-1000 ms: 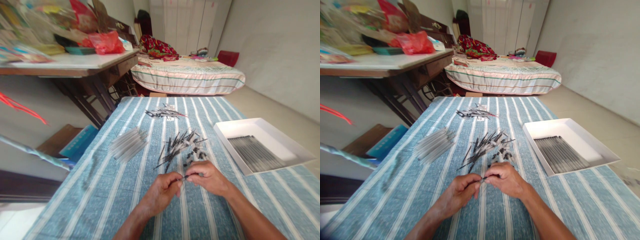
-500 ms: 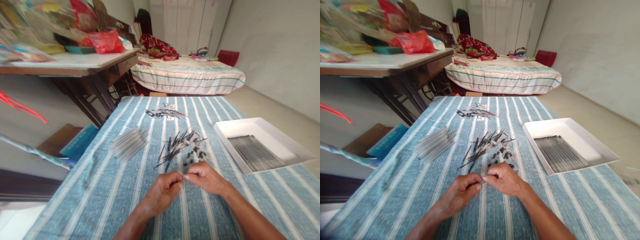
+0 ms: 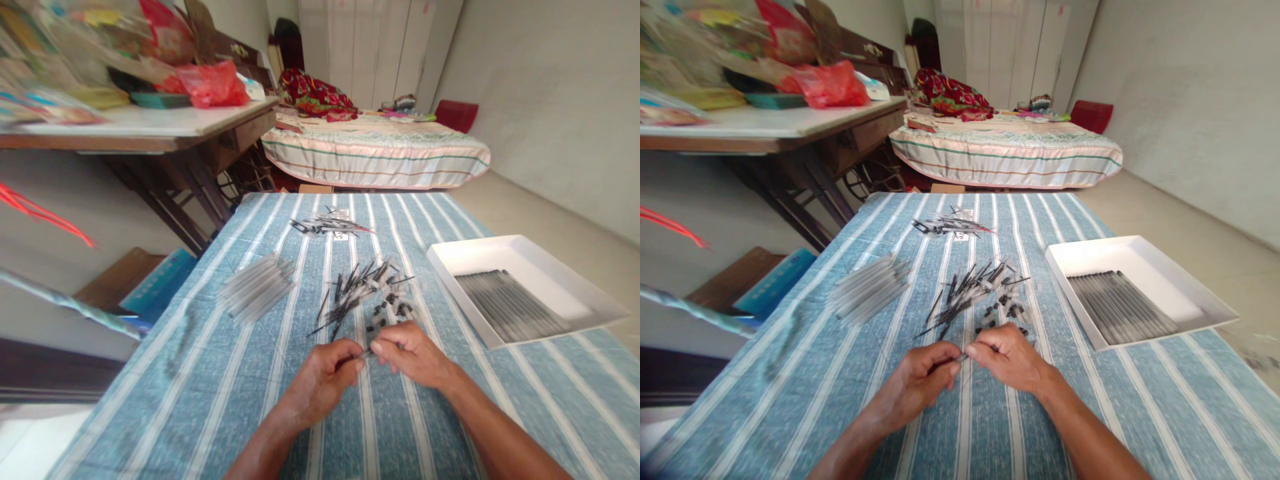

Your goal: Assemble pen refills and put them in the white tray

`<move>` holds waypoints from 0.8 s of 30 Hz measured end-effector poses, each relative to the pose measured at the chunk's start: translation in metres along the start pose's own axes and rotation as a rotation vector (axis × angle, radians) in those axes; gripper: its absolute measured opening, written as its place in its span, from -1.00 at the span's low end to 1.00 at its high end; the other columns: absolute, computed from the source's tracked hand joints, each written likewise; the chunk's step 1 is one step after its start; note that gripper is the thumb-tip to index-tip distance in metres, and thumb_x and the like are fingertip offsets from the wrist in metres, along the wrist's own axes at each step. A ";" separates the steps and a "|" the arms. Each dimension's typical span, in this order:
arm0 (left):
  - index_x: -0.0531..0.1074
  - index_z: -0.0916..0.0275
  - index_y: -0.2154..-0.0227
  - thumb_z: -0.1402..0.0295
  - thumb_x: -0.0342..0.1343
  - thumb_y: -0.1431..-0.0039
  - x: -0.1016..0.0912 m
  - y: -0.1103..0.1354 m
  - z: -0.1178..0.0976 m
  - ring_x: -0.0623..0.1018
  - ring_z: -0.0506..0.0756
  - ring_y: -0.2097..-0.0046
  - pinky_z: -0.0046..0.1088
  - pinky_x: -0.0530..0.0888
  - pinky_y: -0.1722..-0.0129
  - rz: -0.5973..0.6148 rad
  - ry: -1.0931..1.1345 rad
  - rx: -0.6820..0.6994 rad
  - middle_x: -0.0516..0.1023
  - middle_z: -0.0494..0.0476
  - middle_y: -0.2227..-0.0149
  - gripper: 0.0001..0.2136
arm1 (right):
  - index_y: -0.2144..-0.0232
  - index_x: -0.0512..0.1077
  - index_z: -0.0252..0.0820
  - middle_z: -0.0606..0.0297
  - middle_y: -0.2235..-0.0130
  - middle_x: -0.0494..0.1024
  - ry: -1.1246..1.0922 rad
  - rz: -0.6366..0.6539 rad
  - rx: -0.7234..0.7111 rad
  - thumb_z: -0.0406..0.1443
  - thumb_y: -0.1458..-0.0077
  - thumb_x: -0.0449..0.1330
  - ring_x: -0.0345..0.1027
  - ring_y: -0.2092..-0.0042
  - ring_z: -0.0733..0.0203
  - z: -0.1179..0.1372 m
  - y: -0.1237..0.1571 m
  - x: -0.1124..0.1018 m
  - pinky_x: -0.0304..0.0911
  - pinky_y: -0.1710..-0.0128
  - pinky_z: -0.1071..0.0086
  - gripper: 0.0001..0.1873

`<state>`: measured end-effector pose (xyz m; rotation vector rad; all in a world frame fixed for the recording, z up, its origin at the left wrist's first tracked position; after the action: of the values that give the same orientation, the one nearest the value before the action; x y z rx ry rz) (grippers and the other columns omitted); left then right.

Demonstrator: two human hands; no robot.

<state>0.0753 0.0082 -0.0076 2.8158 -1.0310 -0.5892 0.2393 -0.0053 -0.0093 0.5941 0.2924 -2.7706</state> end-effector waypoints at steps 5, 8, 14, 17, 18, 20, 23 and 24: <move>0.39 0.28 0.41 0.36 -0.04 -0.12 0.001 -0.001 0.001 0.25 -0.08 0.58 -0.57 0.19 0.57 -0.004 0.000 -0.010 0.34 -0.06 0.57 -0.86 | 0.50 0.37 -0.25 0.42 0.62 0.36 -0.079 -0.003 0.064 -0.22 -0.08 0.11 0.24 0.62 0.40 -0.004 0.000 0.003 0.12 0.60 0.55 -0.78; 0.40 0.28 0.40 0.37 -0.04 -0.11 0.002 -0.002 0.002 0.24 -0.08 0.59 -0.58 0.19 0.58 -0.004 0.002 -0.003 0.34 -0.06 0.57 -0.86 | 0.62 0.32 -0.24 0.43 0.68 0.30 -0.031 -0.004 0.089 -0.19 -0.13 0.05 0.19 0.66 0.42 -0.005 0.000 0.004 0.08 0.63 0.55 -0.65; 0.40 0.27 0.43 0.38 -0.04 -0.11 0.002 -0.002 0.002 0.25 -0.08 0.59 -0.58 0.18 0.58 -0.019 0.000 0.007 0.34 -0.06 0.57 -0.87 | 0.57 0.34 -0.24 0.43 0.65 0.34 -0.066 0.020 0.125 -0.19 -0.10 0.08 0.21 0.65 0.42 -0.005 0.000 0.005 0.08 0.64 0.56 -0.71; 0.39 0.27 0.43 0.38 -0.04 -0.11 0.002 -0.002 0.002 0.25 -0.07 0.58 -0.58 0.19 0.57 -0.026 -0.001 0.009 0.33 -0.07 0.58 -0.87 | 0.60 0.33 -0.23 0.43 0.66 0.33 -0.037 0.004 0.139 -0.18 -0.11 0.06 0.20 0.65 0.42 -0.005 0.000 0.003 0.08 0.63 0.57 -0.68; 0.39 0.27 0.43 0.38 -0.04 -0.11 0.002 -0.002 0.002 0.26 -0.07 0.57 -0.57 0.19 0.56 -0.032 -0.001 0.011 0.33 -0.07 0.59 -0.87 | 0.53 0.36 -0.23 0.44 0.65 0.33 -0.053 0.004 0.141 -0.19 -0.10 0.09 0.22 0.64 0.42 -0.005 0.000 0.003 0.10 0.62 0.57 -0.74; 0.40 0.27 0.42 0.39 -0.03 -0.10 0.002 -0.003 0.002 0.27 -0.06 0.55 -0.57 0.21 0.54 -0.036 -0.002 0.019 0.32 -0.07 0.59 -0.87 | 0.45 0.37 -0.22 0.45 0.62 0.35 -0.084 0.015 0.141 -0.20 -0.07 0.12 0.24 0.63 0.41 -0.005 0.000 0.004 0.11 0.62 0.56 -0.80; 0.40 0.28 0.42 0.39 -0.03 -0.10 0.002 -0.003 0.003 0.28 -0.05 0.53 -0.57 0.22 0.51 -0.030 -0.005 0.029 0.33 -0.06 0.58 -0.87 | 0.60 0.32 -0.23 0.42 0.65 0.34 -0.068 0.021 0.158 -0.18 -0.12 0.05 0.23 0.66 0.41 -0.006 0.001 0.004 0.09 0.65 0.56 -0.68; 0.39 0.28 0.43 0.38 -0.03 -0.10 0.003 -0.003 0.003 0.28 -0.05 0.53 -0.57 0.22 0.51 -0.029 -0.006 0.028 0.33 -0.06 0.58 -0.87 | 0.61 0.31 -0.23 0.42 0.66 0.34 -0.066 0.017 0.166 -0.18 -0.12 0.04 0.22 0.66 0.41 -0.006 0.001 0.003 0.08 0.65 0.56 -0.66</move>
<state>0.0776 0.0088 -0.0116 2.8596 -1.0093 -0.5915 0.2389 -0.0058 -0.0162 0.5397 0.0434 -2.8093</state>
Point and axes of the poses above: each hand's wrist, its own y-axis away from the middle knuckle, its own x-axis out of the palm, z = x × y, the point moved 3 cm from there along -y, towards the middle knuckle
